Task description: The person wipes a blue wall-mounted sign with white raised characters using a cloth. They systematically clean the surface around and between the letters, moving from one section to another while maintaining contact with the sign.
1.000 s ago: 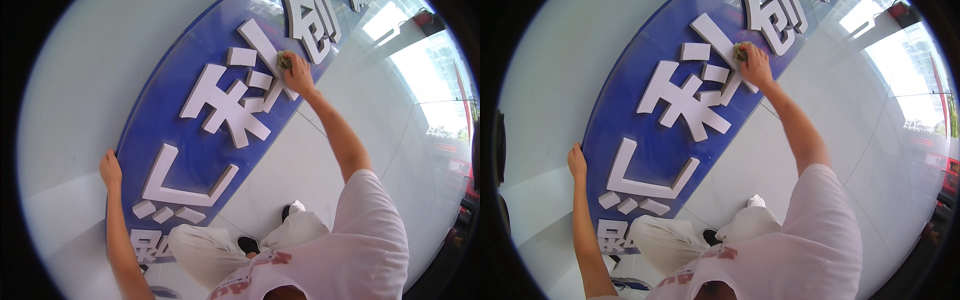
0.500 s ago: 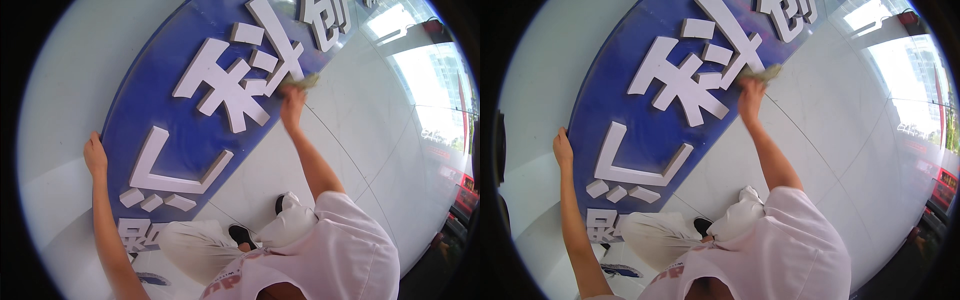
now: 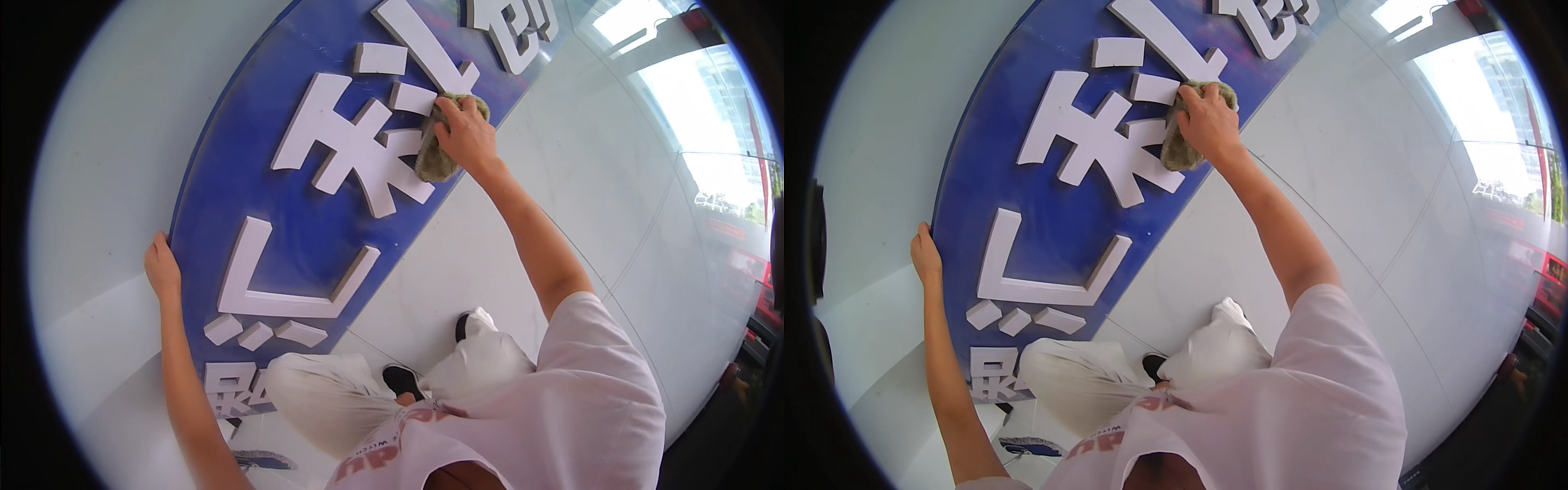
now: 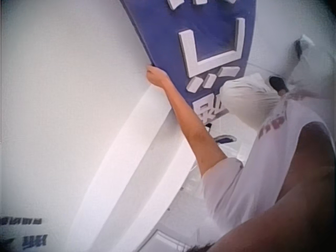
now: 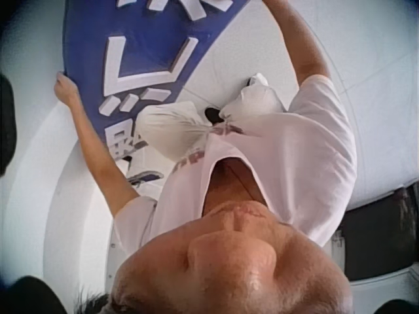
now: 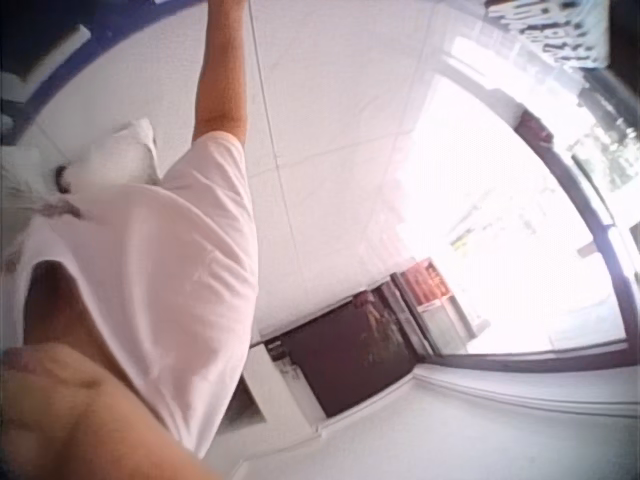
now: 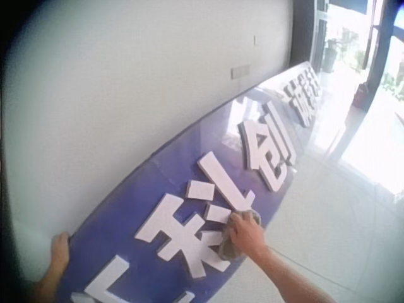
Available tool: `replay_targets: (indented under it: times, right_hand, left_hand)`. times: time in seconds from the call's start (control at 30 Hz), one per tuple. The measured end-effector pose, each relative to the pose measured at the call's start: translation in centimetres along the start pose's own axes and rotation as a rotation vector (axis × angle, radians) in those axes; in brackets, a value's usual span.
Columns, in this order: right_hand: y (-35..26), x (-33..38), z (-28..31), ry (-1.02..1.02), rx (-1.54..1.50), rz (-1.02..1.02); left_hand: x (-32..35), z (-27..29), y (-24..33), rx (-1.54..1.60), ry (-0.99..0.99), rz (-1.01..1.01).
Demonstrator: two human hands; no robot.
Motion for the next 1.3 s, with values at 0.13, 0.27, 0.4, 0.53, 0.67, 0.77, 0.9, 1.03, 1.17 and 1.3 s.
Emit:
replay_targets:
  times: [0.13, 0.27, 0.4, 0.53, 0.67, 0.77, 0.9, 1.03, 1.17, 1.3]
  right_hand:
    - [-2.5, 3.2, -1.5, -0.119, 0.023, -0.063]
    - [-0.6, 7.7, -2.8, -0.112, -0.243, -0.063]
    - [-5.8, 7.4, 1.9, -0.307, -0.583, 0.020]
    - [-10.6, -3.2, 7.8, 0.196, -0.643, 0.187]
    - [-15.4, -7.9, 1.3, 0.538, -0.364, 0.281]
    - [-14.8, -4.1, -2.0, 0.499, -0.383, 0.359]
    - [-11.0, 0.3, -1.0, 0.126, -0.229, 0.398]
    - [-13.6, 3.3, 2.3, -0.084, -0.537, 0.456]
    - [-22.8, -1.5, 3.8, 0.253, -0.556, 0.524]
    - [-31.4, 2.7, -4.8, 0.363, -0.577, 0.584]
  left_hand:
    - [-0.1, -0.1, -0.4, -0.008, 0.024, -0.016]
    - [0.2, -1.0, 1.7, -0.028, 0.015, -0.070]
    - [1.6, 0.0, 0.3, -0.045, 0.070, -0.067]
    - [1.4, -0.2, 1.9, -0.027, 0.067, -0.090]
    - [1.9, -0.2, 2.7, -0.030, 0.075, -0.031]
    - [2.9, 0.3, 3.7, -0.044, 0.167, -0.039]
    - [2.4, 0.5, 2.9, 0.028, 0.086, -0.074]
    - [2.3, 3.0, 1.0, 0.066, -0.089, -0.019]
    - [4.5, 5.8, -8.7, 0.069, 0.043, 0.110]
    - [6.9, 4.2, -12.3, -0.178, 0.046, 0.158]
Point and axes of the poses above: each hand's wrist, its own x-axis away from the middle knuckle, its own z-axis out of the back of the hand, y = z × x, the point moved 2 cm from there along -x, towards the middle knuckle
